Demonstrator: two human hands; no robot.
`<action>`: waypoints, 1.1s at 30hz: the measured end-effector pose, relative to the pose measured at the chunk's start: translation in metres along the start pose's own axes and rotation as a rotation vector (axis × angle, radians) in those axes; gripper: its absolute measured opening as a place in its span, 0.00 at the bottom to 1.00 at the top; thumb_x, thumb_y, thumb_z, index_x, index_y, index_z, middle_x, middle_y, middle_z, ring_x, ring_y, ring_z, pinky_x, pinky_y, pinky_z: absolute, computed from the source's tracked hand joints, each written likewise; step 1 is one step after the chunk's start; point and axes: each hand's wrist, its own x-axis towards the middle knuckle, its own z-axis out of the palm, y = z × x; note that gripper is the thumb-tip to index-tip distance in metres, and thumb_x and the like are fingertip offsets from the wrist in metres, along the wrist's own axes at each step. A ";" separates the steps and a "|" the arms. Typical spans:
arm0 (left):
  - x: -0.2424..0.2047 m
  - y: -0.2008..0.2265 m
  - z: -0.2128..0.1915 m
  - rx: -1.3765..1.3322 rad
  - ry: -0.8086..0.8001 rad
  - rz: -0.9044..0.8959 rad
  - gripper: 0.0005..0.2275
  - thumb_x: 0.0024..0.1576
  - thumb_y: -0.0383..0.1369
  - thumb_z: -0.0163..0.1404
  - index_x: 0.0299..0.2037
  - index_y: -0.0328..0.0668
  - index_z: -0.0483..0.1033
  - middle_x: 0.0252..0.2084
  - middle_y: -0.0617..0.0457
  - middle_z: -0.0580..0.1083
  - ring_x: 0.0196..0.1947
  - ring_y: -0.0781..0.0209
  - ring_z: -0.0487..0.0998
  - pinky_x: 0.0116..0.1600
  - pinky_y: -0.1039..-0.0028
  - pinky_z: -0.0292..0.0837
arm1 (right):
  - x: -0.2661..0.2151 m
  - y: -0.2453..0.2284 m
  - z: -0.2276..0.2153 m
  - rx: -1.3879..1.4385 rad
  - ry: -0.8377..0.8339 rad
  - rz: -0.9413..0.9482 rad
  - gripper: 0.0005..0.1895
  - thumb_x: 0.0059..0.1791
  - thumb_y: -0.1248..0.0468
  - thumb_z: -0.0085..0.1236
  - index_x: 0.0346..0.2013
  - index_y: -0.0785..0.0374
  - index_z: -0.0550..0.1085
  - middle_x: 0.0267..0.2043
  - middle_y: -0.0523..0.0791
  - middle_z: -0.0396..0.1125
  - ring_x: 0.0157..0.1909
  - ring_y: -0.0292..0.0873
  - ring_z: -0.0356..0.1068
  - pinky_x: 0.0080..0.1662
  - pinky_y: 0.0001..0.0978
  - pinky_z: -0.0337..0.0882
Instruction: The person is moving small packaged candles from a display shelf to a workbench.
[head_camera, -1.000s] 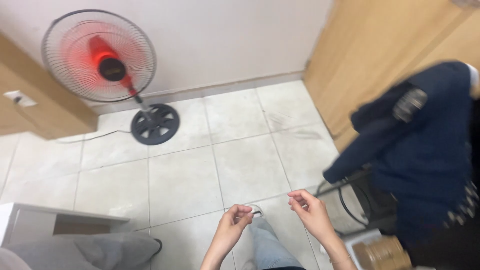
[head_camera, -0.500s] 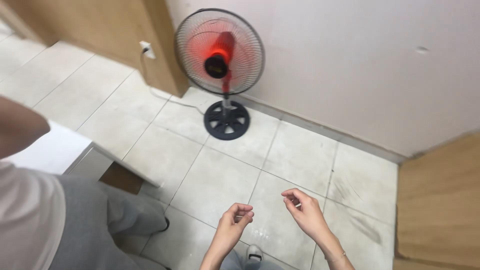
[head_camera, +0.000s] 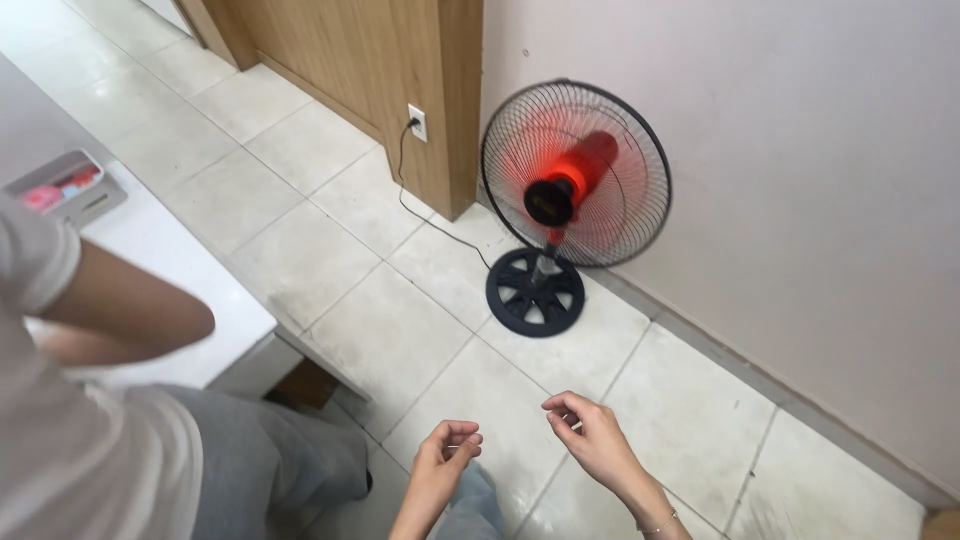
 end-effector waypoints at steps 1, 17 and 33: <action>0.020 0.010 -0.010 0.001 0.002 0.006 0.11 0.57 0.29 0.53 0.49 0.36 0.77 0.44 0.53 0.81 0.42 0.65 0.83 0.48 0.75 0.75 | 0.020 -0.016 0.003 0.001 0.002 -0.006 0.09 0.51 0.63 0.56 0.43 0.60 0.79 0.33 0.41 0.77 0.35 0.37 0.74 0.38 0.30 0.75; 0.232 0.135 -0.137 -0.089 0.226 0.084 0.12 0.57 0.32 0.56 0.49 0.36 0.78 0.41 0.52 0.81 0.40 0.65 0.81 0.46 0.76 0.74 | 0.322 -0.150 0.066 0.000 -0.197 -0.214 0.09 0.49 0.64 0.59 0.42 0.62 0.79 0.31 0.41 0.77 0.32 0.34 0.74 0.36 0.28 0.74; 0.504 0.282 -0.265 -0.273 0.480 0.081 0.13 0.58 0.30 0.53 0.52 0.37 0.75 0.43 0.52 0.82 0.42 0.65 0.82 0.48 0.75 0.75 | 0.691 -0.324 0.110 -0.116 -0.424 -0.431 0.08 0.50 0.63 0.57 0.42 0.62 0.78 0.34 0.43 0.78 0.36 0.35 0.76 0.39 0.30 0.75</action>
